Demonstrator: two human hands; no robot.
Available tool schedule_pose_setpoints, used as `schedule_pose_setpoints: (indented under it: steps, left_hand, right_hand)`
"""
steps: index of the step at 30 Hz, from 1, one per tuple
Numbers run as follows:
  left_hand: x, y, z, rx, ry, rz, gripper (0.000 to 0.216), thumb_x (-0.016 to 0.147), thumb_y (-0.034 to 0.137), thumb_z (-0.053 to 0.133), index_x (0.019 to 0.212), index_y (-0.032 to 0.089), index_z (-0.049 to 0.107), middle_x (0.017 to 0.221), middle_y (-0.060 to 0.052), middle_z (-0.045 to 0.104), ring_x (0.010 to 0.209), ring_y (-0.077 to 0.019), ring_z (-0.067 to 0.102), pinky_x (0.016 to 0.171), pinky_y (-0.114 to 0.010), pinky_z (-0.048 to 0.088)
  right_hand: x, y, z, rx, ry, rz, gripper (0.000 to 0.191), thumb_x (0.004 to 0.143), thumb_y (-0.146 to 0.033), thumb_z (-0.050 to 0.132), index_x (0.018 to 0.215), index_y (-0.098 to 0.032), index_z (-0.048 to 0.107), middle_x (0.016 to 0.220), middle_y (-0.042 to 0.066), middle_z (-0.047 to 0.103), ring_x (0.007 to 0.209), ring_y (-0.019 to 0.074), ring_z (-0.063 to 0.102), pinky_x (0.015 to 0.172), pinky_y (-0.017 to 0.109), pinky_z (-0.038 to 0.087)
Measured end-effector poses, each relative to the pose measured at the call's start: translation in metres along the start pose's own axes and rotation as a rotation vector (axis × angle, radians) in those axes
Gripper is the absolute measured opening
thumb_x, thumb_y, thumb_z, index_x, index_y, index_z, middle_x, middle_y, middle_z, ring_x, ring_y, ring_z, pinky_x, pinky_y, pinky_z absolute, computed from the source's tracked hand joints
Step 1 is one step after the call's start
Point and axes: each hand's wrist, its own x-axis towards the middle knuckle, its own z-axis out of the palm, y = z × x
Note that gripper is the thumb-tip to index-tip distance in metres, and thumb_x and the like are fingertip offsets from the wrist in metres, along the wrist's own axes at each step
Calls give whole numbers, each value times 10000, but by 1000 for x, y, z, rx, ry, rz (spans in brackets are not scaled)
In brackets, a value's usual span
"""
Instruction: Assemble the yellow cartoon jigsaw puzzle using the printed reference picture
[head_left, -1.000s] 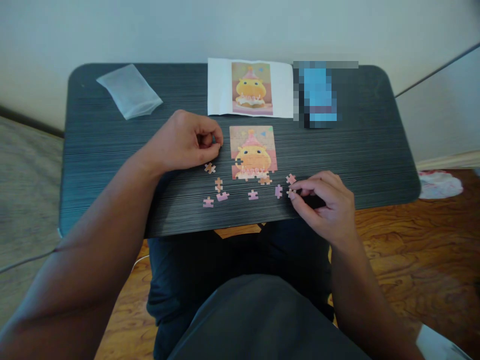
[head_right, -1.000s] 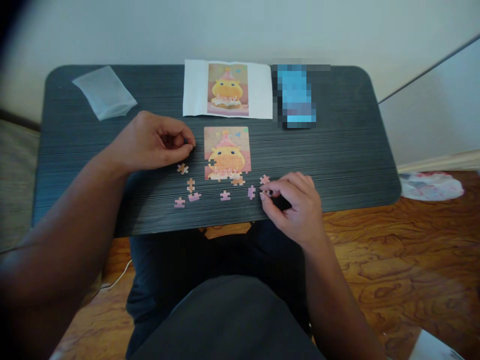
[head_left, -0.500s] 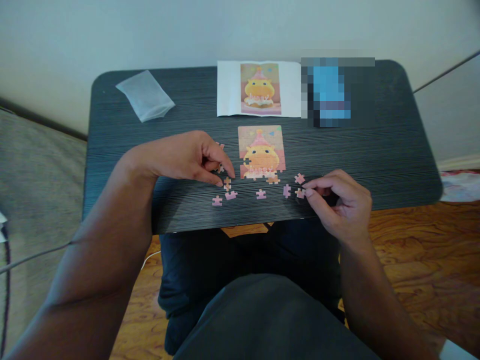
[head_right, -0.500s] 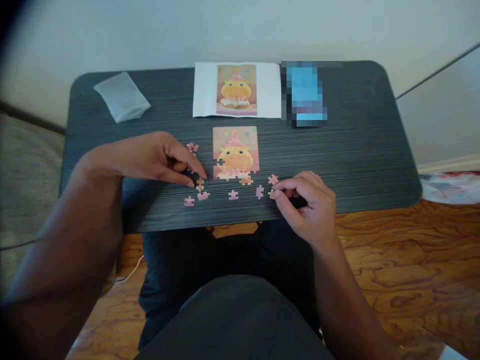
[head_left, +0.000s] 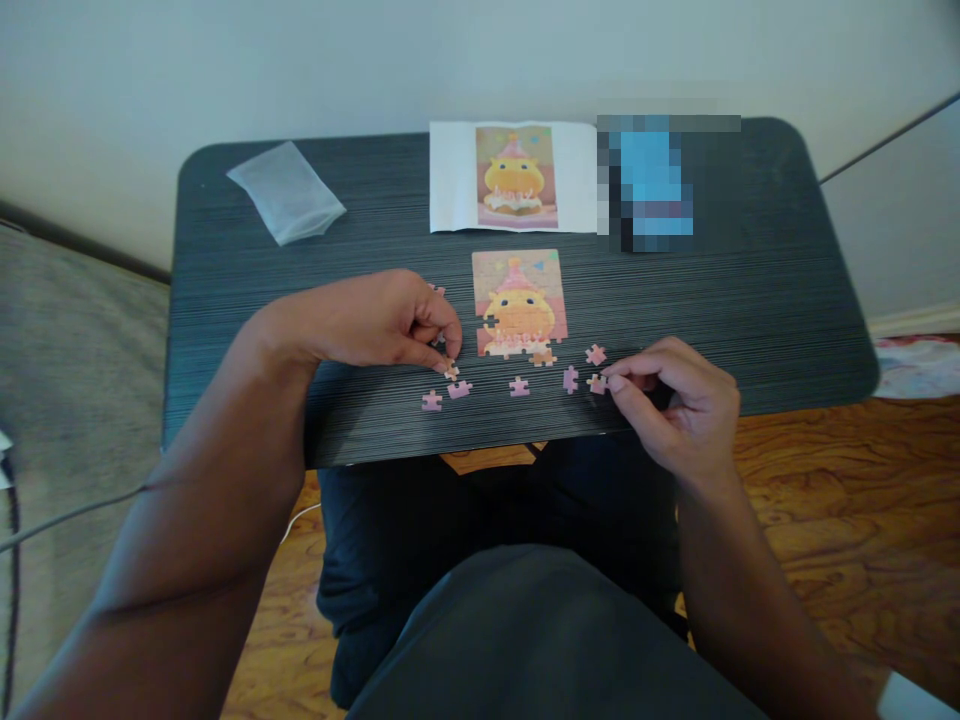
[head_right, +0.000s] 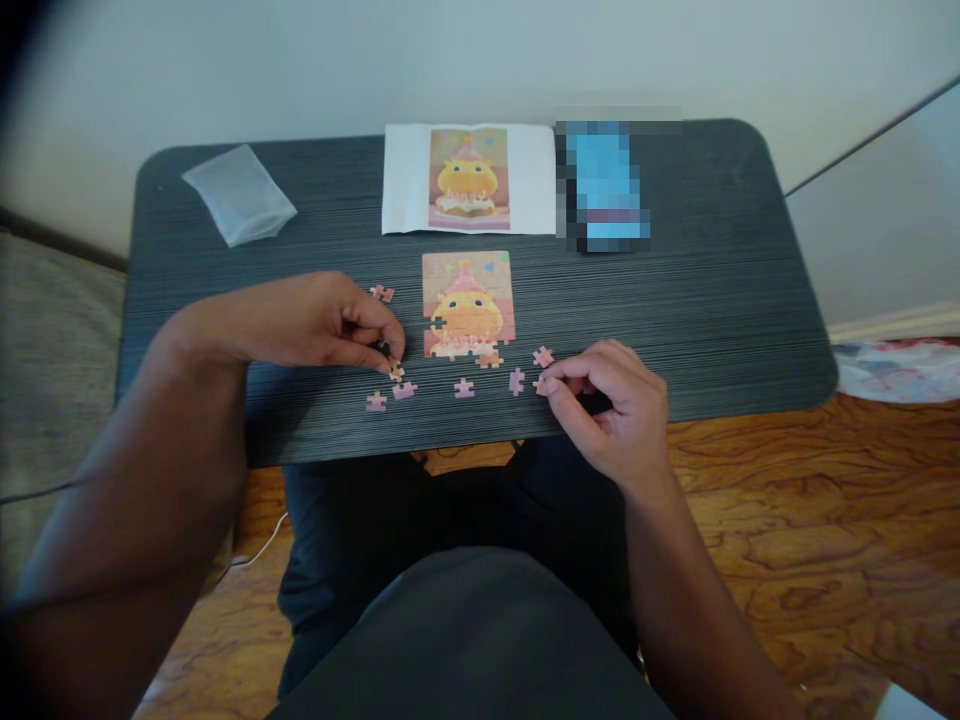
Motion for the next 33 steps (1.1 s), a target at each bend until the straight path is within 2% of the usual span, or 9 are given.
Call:
schedule_pose_setpoints:
  steps: [4,8,13,18,25,28,33]
  left_hand:
    - [-2,4,2,-49,47,-5,185,962,381,774,947,204,826,540,77,492,517,-94,472,646,-258,429]
    - [0,14,8,-114,85,-37,207,953,385,787,1019,191,822,556,82,428,516,-92,390,576,-266,351]
    - [9,24,18,-92,159,-8,191,951,376,778,979,190,808,575,69,414,539,-103,391,565,-284,318]
    - [18,30,29,-155,244,-19,192,939,357,760,845,190,748,593,53,466,555,-110,413,568,-289,338]
    - [28,21,43,-9,317,49,158,959,349,758,953,194,784,743,-5,717,613,-114,567,605,-272,368]
    - [28,20,43,17,325,62,143,957,329,763,933,189,780,743,-2,716,606,-103,556,598,-263,358]
    - [26,23,41,-76,297,54,156,985,303,734,901,178,773,702,12,672,589,-93,512,570,-245,348]
  right_hand:
    - [1,-5,-2,-32,-6,-25,50,931,-224,786,915,-272,786,776,3,725,688,193,620,688,406,471]
    - [6,-24,4,-102,-54,-77,79,936,-224,791,993,-278,798,836,0,778,760,209,696,759,416,491]
    - [15,-41,18,-163,-147,-109,41,992,-259,777,1032,-271,778,864,4,778,838,218,708,810,413,480]
    - [18,-33,21,-138,-129,-80,50,981,-211,749,956,-251,766,812,-6,731,797,200,686,792,397,469]
    - [17,-20,16,-129,-139,-52,77,964,-194,744,922,-255,766,786,-11,718,750,188,663,779,393,456]
    - [17,-19,17,-133,-135,-63,81,968,-189,745,914,-247,763,789,-9,720,750,186,664,786,395,458]
    - [21,-23,18,-115,-132,-56,54,974,-199,747,948,-241,770,820,-7,734,757,186,667,789,393,459]
